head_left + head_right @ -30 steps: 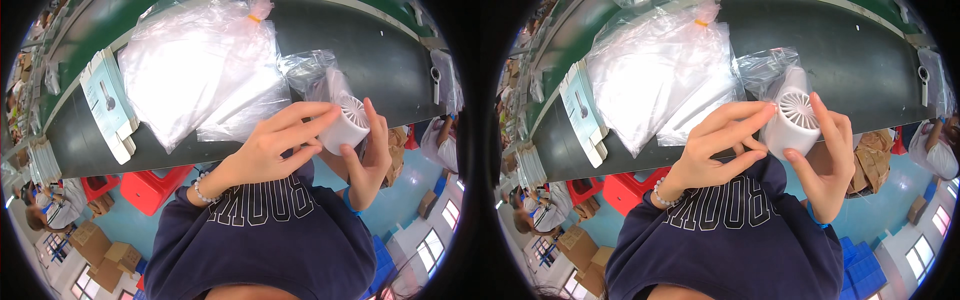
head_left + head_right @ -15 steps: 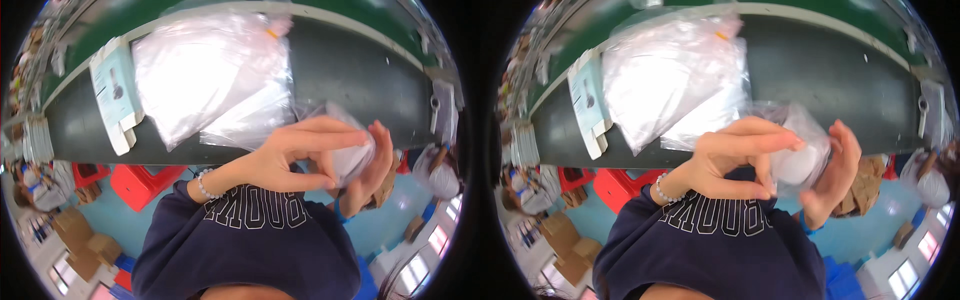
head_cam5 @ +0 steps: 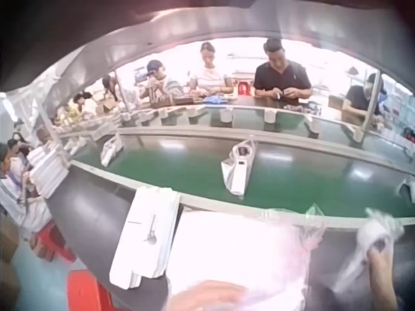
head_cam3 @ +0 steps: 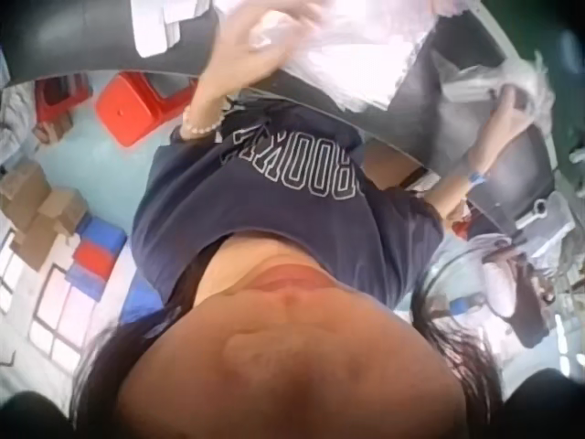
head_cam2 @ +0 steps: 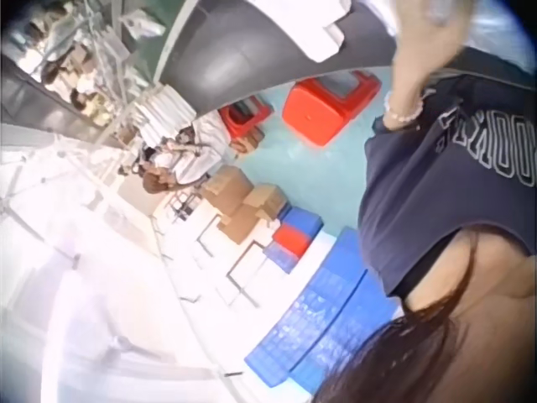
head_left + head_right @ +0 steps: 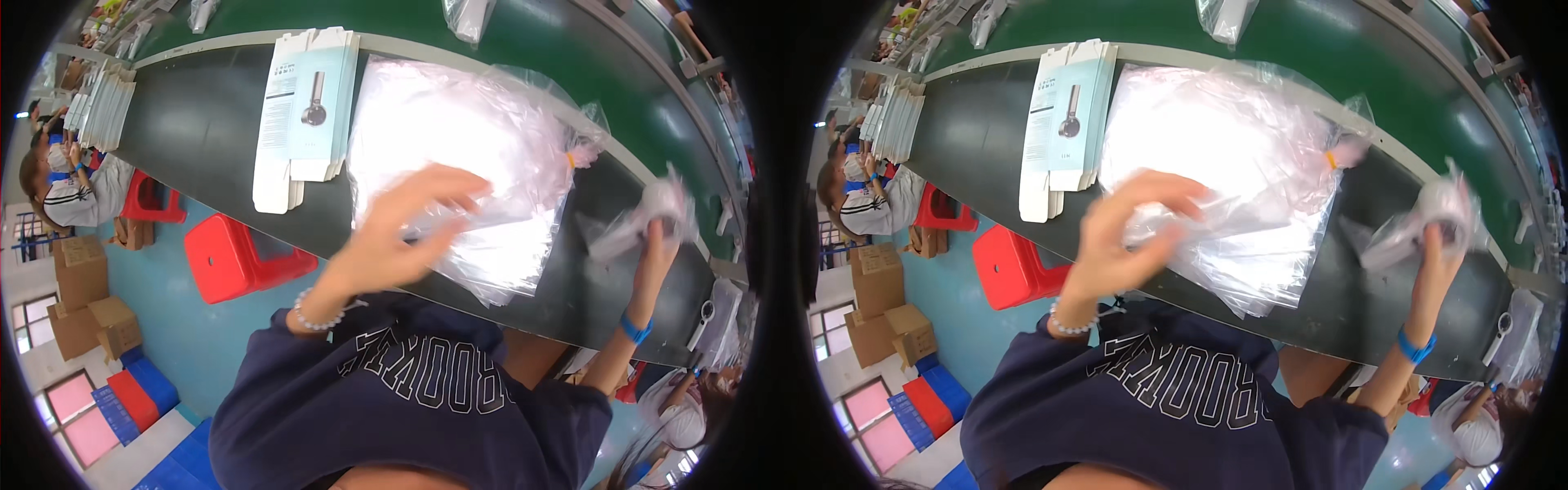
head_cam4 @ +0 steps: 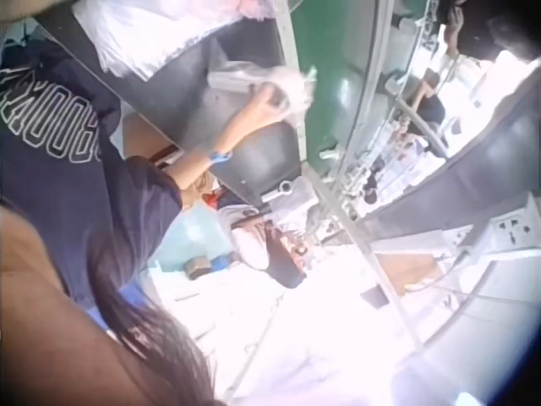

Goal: Packaging small portable fans into plastic bags and then into boxes on an assembly line.

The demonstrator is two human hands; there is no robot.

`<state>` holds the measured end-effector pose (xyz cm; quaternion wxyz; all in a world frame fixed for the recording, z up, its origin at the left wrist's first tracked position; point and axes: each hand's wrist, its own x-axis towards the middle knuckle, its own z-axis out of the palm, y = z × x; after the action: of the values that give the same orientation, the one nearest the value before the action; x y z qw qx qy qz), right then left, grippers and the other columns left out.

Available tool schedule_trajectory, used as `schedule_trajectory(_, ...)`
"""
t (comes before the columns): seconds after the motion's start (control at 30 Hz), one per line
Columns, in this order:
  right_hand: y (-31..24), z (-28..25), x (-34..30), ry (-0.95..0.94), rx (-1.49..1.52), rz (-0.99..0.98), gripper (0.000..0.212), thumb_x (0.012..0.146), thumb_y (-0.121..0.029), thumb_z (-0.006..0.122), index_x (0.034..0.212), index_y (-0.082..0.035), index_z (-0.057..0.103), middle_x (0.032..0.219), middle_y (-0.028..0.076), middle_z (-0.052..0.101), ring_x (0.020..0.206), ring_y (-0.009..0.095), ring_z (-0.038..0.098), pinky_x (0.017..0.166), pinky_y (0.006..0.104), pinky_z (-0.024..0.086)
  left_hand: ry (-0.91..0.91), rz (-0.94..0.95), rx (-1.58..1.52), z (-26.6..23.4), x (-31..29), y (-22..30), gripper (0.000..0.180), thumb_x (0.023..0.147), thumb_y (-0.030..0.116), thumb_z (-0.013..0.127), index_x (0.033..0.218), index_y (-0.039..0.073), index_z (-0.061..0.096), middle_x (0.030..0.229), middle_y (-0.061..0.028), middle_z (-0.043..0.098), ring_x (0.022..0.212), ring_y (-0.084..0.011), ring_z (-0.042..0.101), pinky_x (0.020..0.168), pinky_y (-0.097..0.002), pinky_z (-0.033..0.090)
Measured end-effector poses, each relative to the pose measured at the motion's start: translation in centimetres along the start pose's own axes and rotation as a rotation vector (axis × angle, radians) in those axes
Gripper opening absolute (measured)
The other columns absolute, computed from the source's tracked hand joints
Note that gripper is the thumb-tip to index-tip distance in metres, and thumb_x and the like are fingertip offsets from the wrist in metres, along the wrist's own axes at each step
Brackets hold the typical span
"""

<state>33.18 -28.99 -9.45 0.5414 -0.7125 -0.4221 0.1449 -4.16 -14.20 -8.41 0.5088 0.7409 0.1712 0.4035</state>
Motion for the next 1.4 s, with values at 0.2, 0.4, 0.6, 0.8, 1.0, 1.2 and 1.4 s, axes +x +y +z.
schedule_trajectory(0.2,5.0,3.7,14.9,0.194,0.246,0.249,0.050,0.092,-0.042,0.058,0.118,0.001,0.059,0.109,0.006,0.062,0.094,0.012,0.058,0.081,0.0254,0.046,0.388,-0.111,0.826,-6.8,-2.8,-1.5,0.028,0.076,-0.002,0.063,0.104,0.004,0.065,0.106,-0.0109,0.063,0.103,-0.0281,0.056,0.091,-0.0351,0.042)
schedule_trajectory(0.4,14.0,5.4,26.2,0.361,-0.296,0.078,0.059,0.085,-0.055,0.054,0.106,0.000,0.065,0.104,0.018,0.066,0.100,0.032,0.061,0.086,0.0396,0.045,0.459,-0.151,1.076,-10.5,-1.9,-6.0,0.047,0.075,0.017,0.072,0.120,0.009,0.058,0.120,-0.0130,0.058,0.114,-0.0317,0.051,0.097,-0.0429,0.037)
schedule_trajectory(0.6,8.5,8.1,22.5,0.348,-0.363,0.179,0.058,0.082,-0.050,0.058,0.120,-0.005,0.057,0.102,0.017,0.066,0.097,0.031,0.061,0.087,0.0380,0.046,0.421,-0.719,1.229,-10.6,0.9,-7.8,0.102,0.071,0.057,0.069,0.148,0.010,0.021,0.144,-0.0331,0.027,0.135,-0.0456,0.027,0.106,-0.0539,0.026)
schedule_trajectory(0.8,5.9,4.8,14.9,0.155,-0.419,0.065,0.054,0.086,-0.039,0.064,0.130,-0.010,0.051,0.113,0.011,0.061,0.105,0.017,0.056,0.086,0.0286,0.045,0.439,-0.745,1.084,-10.7,1.7,-6.7,0.110,0.066,0.061,0.071,0.147,0.005,0.021,0.139,-0.0303,0.035,0.129,-0.0429,0.038,0.105,-0.0496,0.030)
schedule_trajectory(1.0,-1.8,2.0,11.2,0.074,-0.183,-0.021,0.045,0.091,-0.030,0.059,0.129,-0.009,0.052,0.122,0.009,0.058,0.111,0.017,0.055,0.090,0.0284,0.043,0.389,-0.708,1.089,-11.8,1.5,-7.0,0.108,0.064,0.057,0.075,0.144,0.003,0.026,0.139,-0.0267,0.036,0.127,-0.0402,0.039,0.104,-0.0445,0.033)
schedule_trajectory(1.2,-4.5,3.9,6.2,0.071,-0.111,-0.180,0.039,0.093,-0.021,0.053,0.128,-0.003,0.051,0.117,0.009,0.059,0.111,0.017,0.055,0.092,0.0288,0.042,0.528,-0.458,1.004,-10.6,1.0,-3.8,0.108,0.061,0.042,0.084,0.143,-0.001,0.027,0.140,-0.0239,0.034,0.128,-0.0346,0.038,0.105,-0.0416,0.031)
schedule_trajectory(1.4,-8.3,7.4,-1.0,-0.319,0.227,-0.046,0.056,0.079,-0.002,0.066,0.131,-0.004,0.045,0.125,0.010,0.050,0.105,0.017,0.056,0.087,0.0294,0.042,0.272,-0.025,0.420,-3.4,2.3,1.7,0.129,0.054,0.026,0.084,0.148,0.005,-0.001,0.144,-0.0224,0.032,0.133,-0.0304,0.032,0.109,-0.0437,0.019)
